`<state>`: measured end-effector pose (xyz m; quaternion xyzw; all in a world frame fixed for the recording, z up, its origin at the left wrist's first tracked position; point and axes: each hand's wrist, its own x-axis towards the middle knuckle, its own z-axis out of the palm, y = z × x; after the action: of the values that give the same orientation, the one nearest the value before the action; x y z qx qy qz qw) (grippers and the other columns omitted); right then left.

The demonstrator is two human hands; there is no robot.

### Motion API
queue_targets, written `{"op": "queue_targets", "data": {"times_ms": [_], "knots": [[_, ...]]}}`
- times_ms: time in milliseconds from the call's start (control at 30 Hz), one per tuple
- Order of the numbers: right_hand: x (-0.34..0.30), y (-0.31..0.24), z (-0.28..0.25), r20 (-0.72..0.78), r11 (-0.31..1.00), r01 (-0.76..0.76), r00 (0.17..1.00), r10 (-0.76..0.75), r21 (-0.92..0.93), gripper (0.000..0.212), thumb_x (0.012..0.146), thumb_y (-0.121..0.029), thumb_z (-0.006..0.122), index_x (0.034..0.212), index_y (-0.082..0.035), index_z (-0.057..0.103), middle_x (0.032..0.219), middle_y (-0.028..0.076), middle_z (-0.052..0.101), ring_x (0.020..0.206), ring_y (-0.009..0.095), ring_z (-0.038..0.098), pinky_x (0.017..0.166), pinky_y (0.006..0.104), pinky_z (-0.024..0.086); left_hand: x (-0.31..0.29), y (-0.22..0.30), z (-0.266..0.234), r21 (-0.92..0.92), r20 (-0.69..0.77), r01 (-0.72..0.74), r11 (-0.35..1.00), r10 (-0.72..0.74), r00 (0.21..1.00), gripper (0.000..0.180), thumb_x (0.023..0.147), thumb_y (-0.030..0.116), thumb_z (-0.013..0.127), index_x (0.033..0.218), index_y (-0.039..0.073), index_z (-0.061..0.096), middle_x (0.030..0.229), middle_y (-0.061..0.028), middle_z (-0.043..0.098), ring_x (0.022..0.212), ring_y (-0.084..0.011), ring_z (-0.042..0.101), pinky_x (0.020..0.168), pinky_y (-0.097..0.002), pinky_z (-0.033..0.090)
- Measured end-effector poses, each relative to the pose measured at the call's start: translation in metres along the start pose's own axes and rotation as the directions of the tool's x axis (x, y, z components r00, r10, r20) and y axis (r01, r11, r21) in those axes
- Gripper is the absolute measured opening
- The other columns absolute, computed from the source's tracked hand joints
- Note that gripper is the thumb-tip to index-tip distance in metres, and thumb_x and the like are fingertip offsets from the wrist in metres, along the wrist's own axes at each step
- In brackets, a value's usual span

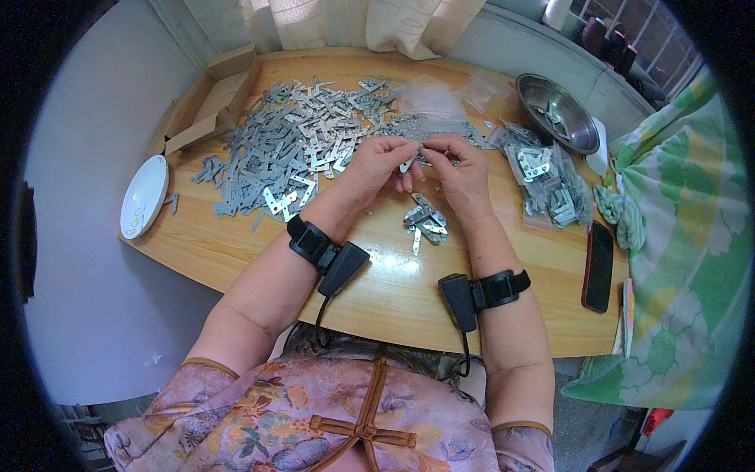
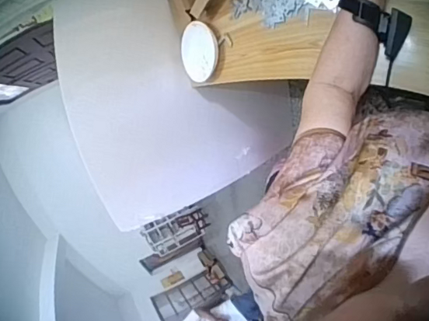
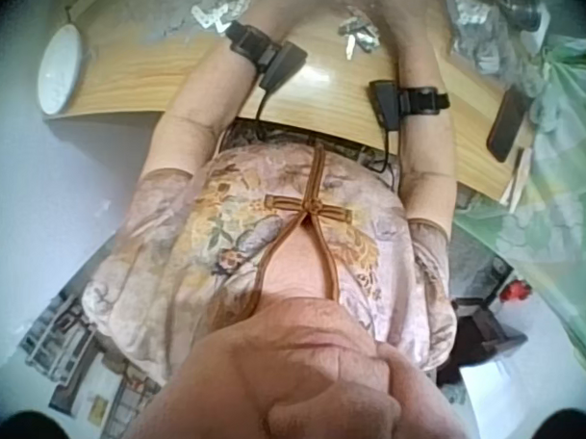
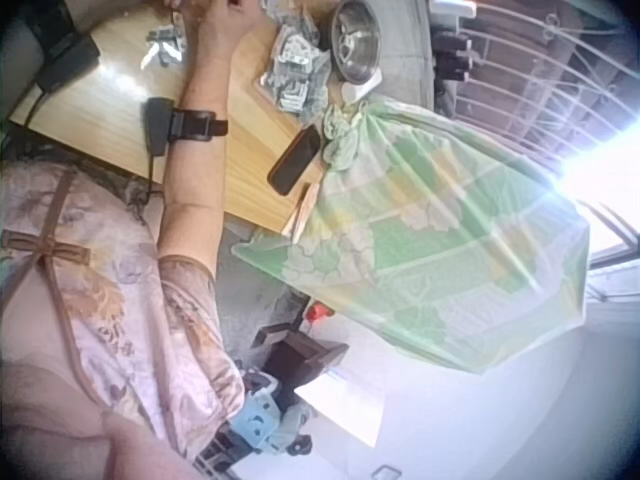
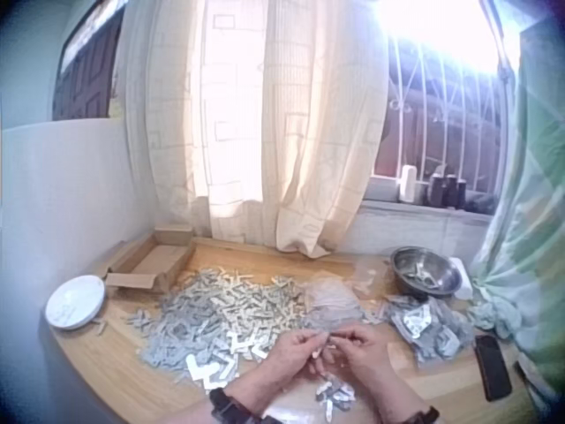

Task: The person is sorting and counting small metal L-shaped brackets on a desk.

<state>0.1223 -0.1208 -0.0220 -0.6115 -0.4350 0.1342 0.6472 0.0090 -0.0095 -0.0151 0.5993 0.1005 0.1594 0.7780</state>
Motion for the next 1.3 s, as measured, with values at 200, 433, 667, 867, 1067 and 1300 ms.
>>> {"op": "queue_targets", "data": {"times_ms": [200, 433, 667, 867, 1067, 1300], "knots": [[0.004, -0.007, 0.001, -0.017, 0.988, 0.127, 0.991, -0.129, -0.087, 0.008, 0.072, 0.001, 0.061, 0.081, 0.000, 0.062, 0.081, 0.005, 0.059, 0.074, 0.012, 0.055, 0.067, 0.0221, 0.043, 0.001, 0.007, 0.001, 0.017, 0.006, -0.004, 1.000, 0.004, 1.000, 0.020, 0.088, 0.021, 0.047, 0.084, 0.004, 0.058, 0.067, -0.0046, 0.061, 0.049, -0.0077, 0.054, 0.043, -0.0173, 0.041], [0.004, -0.005, 0.001, -0.019, 0.977, 0.178, 0.983, -0.182, -0.119, 0.008, 0.071, 0.002, 0.061, 0.079, 0.001, 0.061, 0.081, 0.007, 0.059, 0.074, 0.014, 0.055, 0.067, 0.0230, 0.044, 0.003, 0.004, 0.000, 0.024, -0.005, -0.011, 1.000, 0.011, 1.000, 0.021, 0.089, 0.022, 0.047, 0.085, 0.005, 0.058, 0.066, -0.0040, 0.060, 0.049, -0.0073, 0.053, 0.043, -0.0173, 0.040], [0.005, -0.003, -0.001, -0.009, 0.988, 0.114, 0.993, -0.116, -0.105, 0.007, 0.071, -0.002, 0.062, 0.078, -0.001, 0.062, 0.082, 0.006, 0.061, 0.074, 0.012, 0.055, 0.066, 0.0222, 0.043, 0.004, 0.002, -0.001, 0.053, 0.001, -0.026, 0.998, 0.026, 1.000, 0.021, 0.089, 0.022, 0.047, 0.087, 0.005, 0.059, 0.066, -0.0038, 0.060, 0.048, -0.0071, 0.053, 0.043, -0.0173, 0.040], [0.004, -0.010, -0.002, 0.020, 0.983, -0.152, 0.988, 0.151, 0.102, 0.011, 0.074, -0.006, 0.063, 0.084, -0.002, 0.061, 0.084, 0.002, 0.061, 0.073, 0.008, 0.054, 0.066, 0.0202, 0.043, 0.005, 0.002, -0.003, 0.086, 0.030, -0.061, 0.994, 0.058, 0.998, 0.022, 0.089, 0.022, 0.047, 0.088, 0.004, 0.059, 0.067, -0.0038, 0.061, 0.049, -0.0069, 0.054, 0.043, -0.0170, 0.041], [0.005, -0.007, -0.005, 0.049, 0.944, -0.179, 0.984, 0.172, 0.278, 0.016, 0.076, -0.007, 0.063, 0.091, -0.002, 0.058, 0.085, 0.003, 0.060, 0.076, 0.009, 0.054, 0.067, 0.0215, 0.044, 0.002, 0.007, -0.001, 0.070, 0.078, -0.053, 0.996, 0.047, 0.996, 0.022, 0.088, 0.021, 0.048, 0.086, 0.003, 0.061, 0.072, -0.0041, 0.062, 0.056, -0.0076, 0.057, 0.050, -0.0178, 0.044], [0.006, -0.006, -0.003, 0.087, 0.843, -0.222, 0.975, 0.206, 0.489, 0.022, 0.077, -0.006, 0.062, 0.098, -0.002, 0.055, 0.090, 0.005, 0.059, 0.080, 0.011, 0.055, 0.068, 0.0212, 0.045, -0.001, 0.009, 0.001, 0.094, 0.099, -0.084, 0.992, 0.074, 0.992, 0.023, 0.087, 0.021, 0.051, 0.094, 0.003, 0.062, 0.080, -0.0038, 0.064, 0.067, -0.0069, 0.059, 0.058, -0.0167, 0.045]]}}
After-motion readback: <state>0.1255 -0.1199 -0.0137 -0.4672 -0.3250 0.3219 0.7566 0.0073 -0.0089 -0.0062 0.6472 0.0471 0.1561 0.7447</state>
